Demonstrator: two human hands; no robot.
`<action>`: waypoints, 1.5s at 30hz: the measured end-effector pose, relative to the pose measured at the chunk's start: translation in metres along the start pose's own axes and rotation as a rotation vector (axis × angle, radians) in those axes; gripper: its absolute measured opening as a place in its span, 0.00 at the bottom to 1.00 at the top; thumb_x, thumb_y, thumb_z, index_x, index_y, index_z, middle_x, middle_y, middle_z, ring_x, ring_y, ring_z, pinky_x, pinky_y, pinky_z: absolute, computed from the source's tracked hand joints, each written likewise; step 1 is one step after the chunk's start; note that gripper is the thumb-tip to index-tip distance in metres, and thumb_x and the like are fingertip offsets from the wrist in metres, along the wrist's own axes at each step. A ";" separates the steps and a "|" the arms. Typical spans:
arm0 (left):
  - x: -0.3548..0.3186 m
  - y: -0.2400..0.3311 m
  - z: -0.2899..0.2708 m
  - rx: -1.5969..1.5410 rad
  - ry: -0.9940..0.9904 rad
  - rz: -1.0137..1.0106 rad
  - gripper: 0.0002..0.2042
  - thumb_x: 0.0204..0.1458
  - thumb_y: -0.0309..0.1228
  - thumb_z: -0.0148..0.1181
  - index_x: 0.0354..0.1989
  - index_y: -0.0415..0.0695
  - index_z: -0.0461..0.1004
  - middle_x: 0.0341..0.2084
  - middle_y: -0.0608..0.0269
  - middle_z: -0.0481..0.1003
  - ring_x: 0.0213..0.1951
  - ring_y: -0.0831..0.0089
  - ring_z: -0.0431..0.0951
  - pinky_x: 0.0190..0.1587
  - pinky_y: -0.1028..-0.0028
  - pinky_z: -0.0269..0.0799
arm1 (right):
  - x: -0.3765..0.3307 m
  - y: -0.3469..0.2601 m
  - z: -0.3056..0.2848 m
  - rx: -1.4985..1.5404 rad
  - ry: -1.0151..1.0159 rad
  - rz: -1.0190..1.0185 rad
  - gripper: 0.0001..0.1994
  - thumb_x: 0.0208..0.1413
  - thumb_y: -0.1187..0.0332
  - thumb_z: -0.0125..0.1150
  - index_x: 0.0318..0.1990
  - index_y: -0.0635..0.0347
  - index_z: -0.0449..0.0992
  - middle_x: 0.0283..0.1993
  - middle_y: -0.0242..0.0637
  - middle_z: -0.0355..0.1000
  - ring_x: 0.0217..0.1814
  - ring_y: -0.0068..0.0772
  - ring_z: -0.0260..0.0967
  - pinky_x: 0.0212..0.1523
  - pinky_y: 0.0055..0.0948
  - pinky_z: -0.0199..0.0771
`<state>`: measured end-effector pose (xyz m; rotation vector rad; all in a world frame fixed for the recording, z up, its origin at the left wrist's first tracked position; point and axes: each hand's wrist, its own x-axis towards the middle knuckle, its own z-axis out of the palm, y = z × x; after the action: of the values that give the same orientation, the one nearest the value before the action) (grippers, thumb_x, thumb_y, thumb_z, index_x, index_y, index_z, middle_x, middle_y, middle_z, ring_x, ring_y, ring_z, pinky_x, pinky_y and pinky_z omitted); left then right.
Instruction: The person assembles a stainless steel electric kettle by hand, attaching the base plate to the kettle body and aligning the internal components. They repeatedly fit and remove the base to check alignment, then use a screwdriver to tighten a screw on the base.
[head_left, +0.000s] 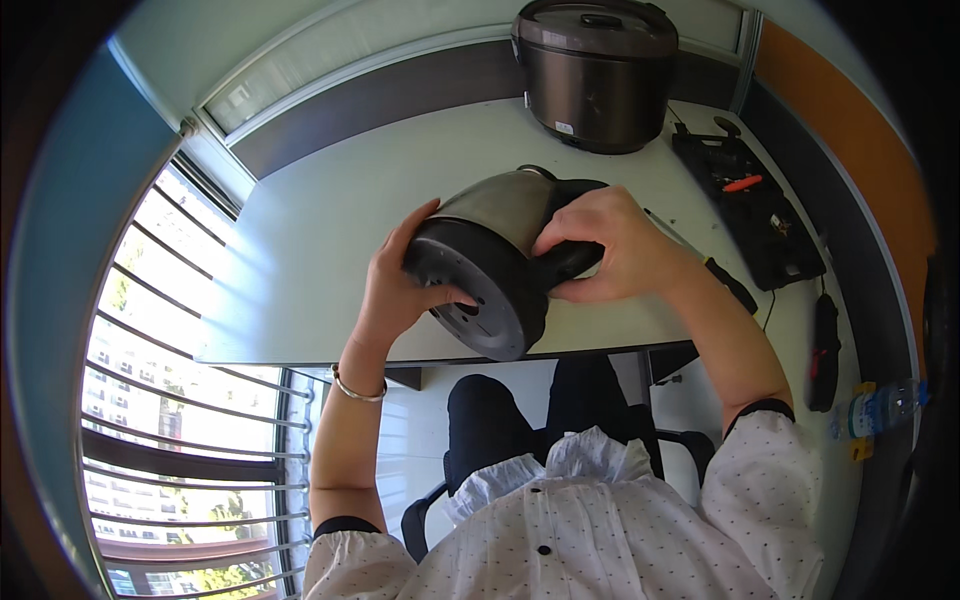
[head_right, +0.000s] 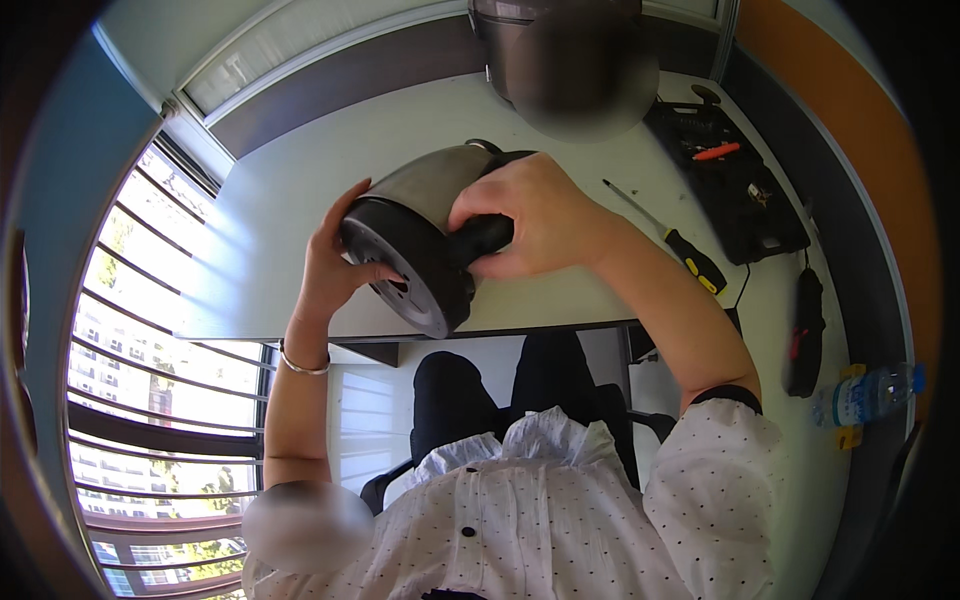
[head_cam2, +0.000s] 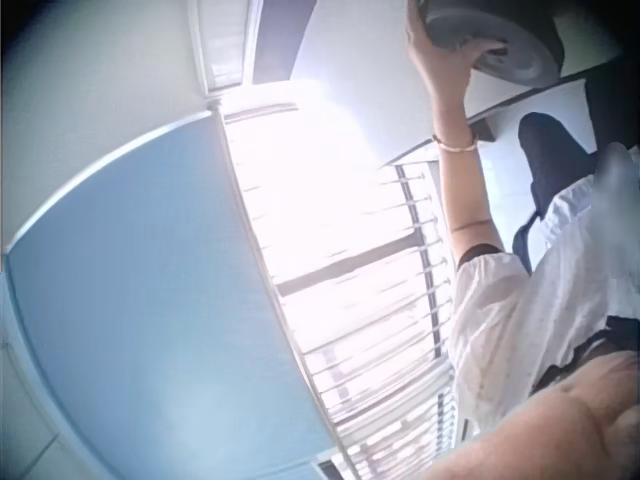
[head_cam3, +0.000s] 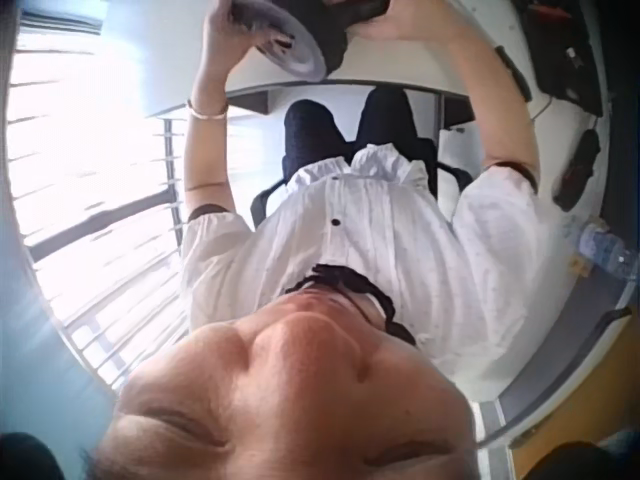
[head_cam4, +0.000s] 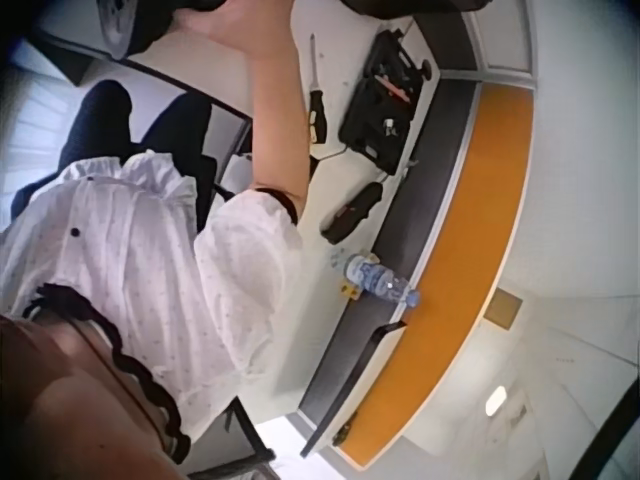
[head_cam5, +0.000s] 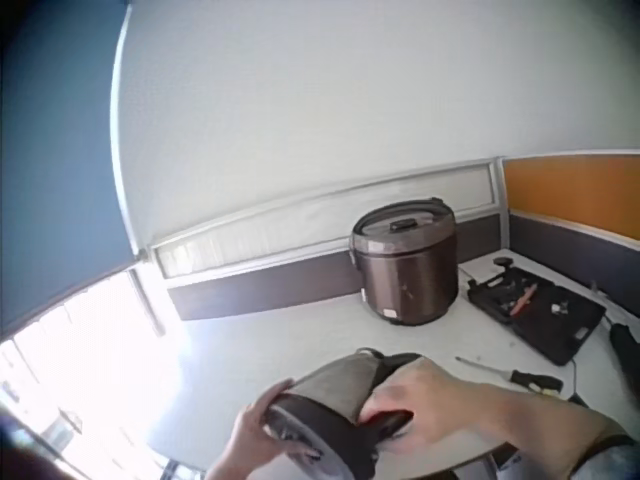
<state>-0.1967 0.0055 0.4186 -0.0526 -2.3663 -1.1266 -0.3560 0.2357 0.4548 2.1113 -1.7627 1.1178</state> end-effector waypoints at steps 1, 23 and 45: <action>-0.002 -0.001 0.003 -0.035 0.042 -0.014 0.51 0.20 0.23 0.79 0.63 0.43 0.58 0.50 0.53 0.72 0.51 0.63 0.73 0.54 0.68 0.70 | -0.001 0.001 -0.001 -0.026 0.013 -0.010 0.17 0.27 0.67 0.73 0.32 0.52 0.76 0.30 0.32 0.74 0.34 0.39 0.72 0.35 0.34 0.68; -0.045 0.031 0.039 0.313 0.334 -0.043 0.43 0.28 0.41 0.79 0.52 0.40 0.59 0.53 0.45 0.64 0.54 0.53 0.68 0.51 0.62 0.70 | -0.054 -0.018 0.100 0.255 0.559 0.322 0.42 0.46 0.71 0.68 0.67 0.62 0.49 0.65 0.53 0.55 0.65 0.51 0.57 0.62 0.38 0.60; -0.005 0.040 0.012 -0.022 -0.013 0.016 0.32 0.47 0.51 0.60 0.56 0.42 0.69 0.63 0.45 0.56 0.63 0.49 0.58 0.63 0.60 0.53 | -0.044 -0.028 0.110 0.176 0.652 0.295 0.33 0.53 0.73 0.61 0.65 0.66 0.54 0.65 0.53 0.55 0.66 0.54 0.56 0.62 0.41 0.60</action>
<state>-0.1874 0.0412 0.4383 -0.0869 -2.3605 -1.1478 -0.2838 0.2156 0.3585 1.3287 -1.7029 1.8321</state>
